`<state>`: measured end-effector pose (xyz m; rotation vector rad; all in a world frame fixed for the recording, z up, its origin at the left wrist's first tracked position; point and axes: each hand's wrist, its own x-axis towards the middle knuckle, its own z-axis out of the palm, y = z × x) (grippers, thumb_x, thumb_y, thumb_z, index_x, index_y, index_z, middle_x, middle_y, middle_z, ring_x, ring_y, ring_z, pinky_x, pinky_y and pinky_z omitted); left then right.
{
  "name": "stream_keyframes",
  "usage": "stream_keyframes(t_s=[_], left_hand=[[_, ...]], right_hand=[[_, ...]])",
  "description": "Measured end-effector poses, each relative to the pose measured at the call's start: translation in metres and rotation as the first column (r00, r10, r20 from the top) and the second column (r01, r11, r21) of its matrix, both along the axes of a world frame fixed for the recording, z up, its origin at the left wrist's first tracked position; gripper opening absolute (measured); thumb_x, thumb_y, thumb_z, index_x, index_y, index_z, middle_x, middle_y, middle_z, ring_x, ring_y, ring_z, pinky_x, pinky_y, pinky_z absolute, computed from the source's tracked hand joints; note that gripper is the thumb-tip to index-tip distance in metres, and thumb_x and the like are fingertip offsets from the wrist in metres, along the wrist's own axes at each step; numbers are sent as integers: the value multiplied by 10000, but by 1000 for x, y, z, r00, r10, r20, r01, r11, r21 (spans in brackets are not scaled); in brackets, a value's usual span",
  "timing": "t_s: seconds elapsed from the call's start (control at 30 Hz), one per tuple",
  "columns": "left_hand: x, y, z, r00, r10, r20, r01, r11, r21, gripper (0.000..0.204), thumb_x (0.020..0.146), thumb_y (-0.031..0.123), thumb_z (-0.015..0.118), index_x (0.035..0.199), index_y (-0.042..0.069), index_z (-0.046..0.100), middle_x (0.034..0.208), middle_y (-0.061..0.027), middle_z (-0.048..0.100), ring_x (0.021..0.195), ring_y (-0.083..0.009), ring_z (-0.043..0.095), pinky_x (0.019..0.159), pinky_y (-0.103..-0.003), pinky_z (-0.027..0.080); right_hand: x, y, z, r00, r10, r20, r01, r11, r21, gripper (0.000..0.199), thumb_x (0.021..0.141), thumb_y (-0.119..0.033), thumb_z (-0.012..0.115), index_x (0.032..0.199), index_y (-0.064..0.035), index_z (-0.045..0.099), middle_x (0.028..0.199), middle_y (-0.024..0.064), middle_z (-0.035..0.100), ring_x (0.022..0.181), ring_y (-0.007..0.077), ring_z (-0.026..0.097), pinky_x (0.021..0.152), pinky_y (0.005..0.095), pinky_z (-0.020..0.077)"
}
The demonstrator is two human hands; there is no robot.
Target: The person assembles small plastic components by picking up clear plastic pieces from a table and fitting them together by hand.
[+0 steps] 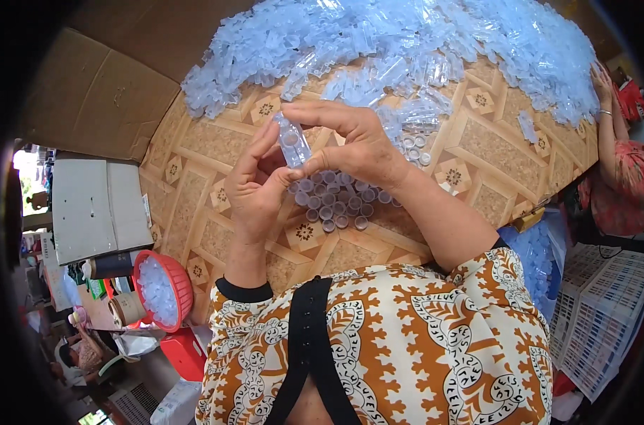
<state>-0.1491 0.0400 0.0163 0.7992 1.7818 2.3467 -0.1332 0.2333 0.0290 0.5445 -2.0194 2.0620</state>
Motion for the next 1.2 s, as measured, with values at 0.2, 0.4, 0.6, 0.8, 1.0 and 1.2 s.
stream_keyframes(t_s=[0.2,0.4,0.6,0.8,1.0,1.2], left_hand=[[6,2,1,999,8,54,-6,999,-31,568,818,-166,639,1352,8,557,1507,-200,418,1224,-219,580,950,-318,553],[7,-2,0,994,-19,104,36,984,-173,499,947,-24,592,1431,3,476,1469,-178,476,1187,-183,577,916,-284,521],[14,5,11,966,-147,211,163,985,-60,595,989,179,623,1476,-39,360,1250,-112,589,1071,-133,599,860,-259,515],[10,5,10,934,56,353,-66,998,15,407,1003,106,557,1368,-24,435,1129,-119,636,865,-165,689,719,-286,594],[-10,-8,17,926,201,319,-248,962,114,299,1006,122,548,1230,-20,410,1023,-174,627,778,-271,717,658,-346,620],[-9,-7,12,925,254,282,-282,957,63,306,988,81,573,1220,-26,404,1022,-176,623,770,-256,714,655,-340,620]], right_hand=[[2,0,-2,1000,11,-7,-11,1000,23,690,677,-154,847,1318,-45,616,1358,134,600,1274,232,543,1086,364,418],[3,-2,-6,988,-118,-104,138,967,213,655,719,-216,840,1307,-25,621,1242,118,643,1095,218,619,948,343,495],[10,-18,-7,847,-312,-429,499,744,444,562,707,-205,812,1188,19,626,1121,170,648,992,329,634,840,378,516],[9,-25,5,893,-193,-406,350,865,359,525,745,-41,728,1250,6,594,1133,191,631,933,293,661,784,386,551],[2,0,-4,893,-343,-293,446,768,460,277,768,-17,723,1039,-74,725,942,91,692,815,249,681,701,345,554],[9,-15,-8,953,-132,-272,298,562,772,220,707,-106,751,925,-85,741,867,78,651,871,264,638,783,387,498]])
